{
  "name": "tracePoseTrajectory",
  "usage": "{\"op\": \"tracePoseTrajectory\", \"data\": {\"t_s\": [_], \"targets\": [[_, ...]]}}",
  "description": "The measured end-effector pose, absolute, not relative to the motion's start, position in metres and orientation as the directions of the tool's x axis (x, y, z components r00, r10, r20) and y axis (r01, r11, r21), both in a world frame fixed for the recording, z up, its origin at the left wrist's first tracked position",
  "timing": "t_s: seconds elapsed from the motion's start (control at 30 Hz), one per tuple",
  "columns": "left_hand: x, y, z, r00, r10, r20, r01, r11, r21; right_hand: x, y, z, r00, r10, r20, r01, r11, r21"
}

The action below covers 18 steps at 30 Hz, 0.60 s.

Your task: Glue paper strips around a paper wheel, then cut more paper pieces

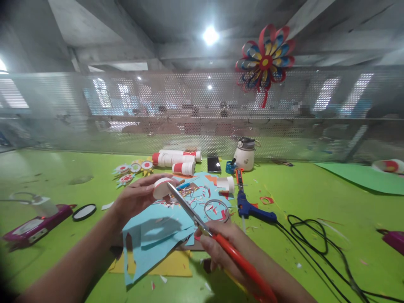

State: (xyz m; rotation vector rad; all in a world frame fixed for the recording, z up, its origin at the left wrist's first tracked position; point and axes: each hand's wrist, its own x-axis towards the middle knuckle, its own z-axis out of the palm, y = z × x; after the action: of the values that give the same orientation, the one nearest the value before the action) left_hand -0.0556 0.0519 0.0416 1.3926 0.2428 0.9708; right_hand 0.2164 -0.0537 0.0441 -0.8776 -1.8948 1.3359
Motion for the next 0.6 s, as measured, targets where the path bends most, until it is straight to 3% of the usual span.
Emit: {"op": "tracePoseTrajectory", "data": {"t_s": [0.17,0.33,0.6], "targets": [[-0.049,0.046,0.043,0.524,0.711,0.469,-0.434,-0.251,0.865,0.212,-0.051,0.036,-0.542,0.809,0.227,0.337,0.457,-0.823],[-0.044,0.042,0.048,0.502,0.697,0.512,-0.397,-0.34,0.852,0.212,-0.05,0.035,-0.511,0.817,0.267,0.461,0.523,-0.717],[-0.037,0.04,0.049,0.428,0.685,0.589,-0.4,-0.441,0.804,0.211,-0.051,0.031,-0.519,0.798,0.306,0.474,0.567,-0.674]]}}
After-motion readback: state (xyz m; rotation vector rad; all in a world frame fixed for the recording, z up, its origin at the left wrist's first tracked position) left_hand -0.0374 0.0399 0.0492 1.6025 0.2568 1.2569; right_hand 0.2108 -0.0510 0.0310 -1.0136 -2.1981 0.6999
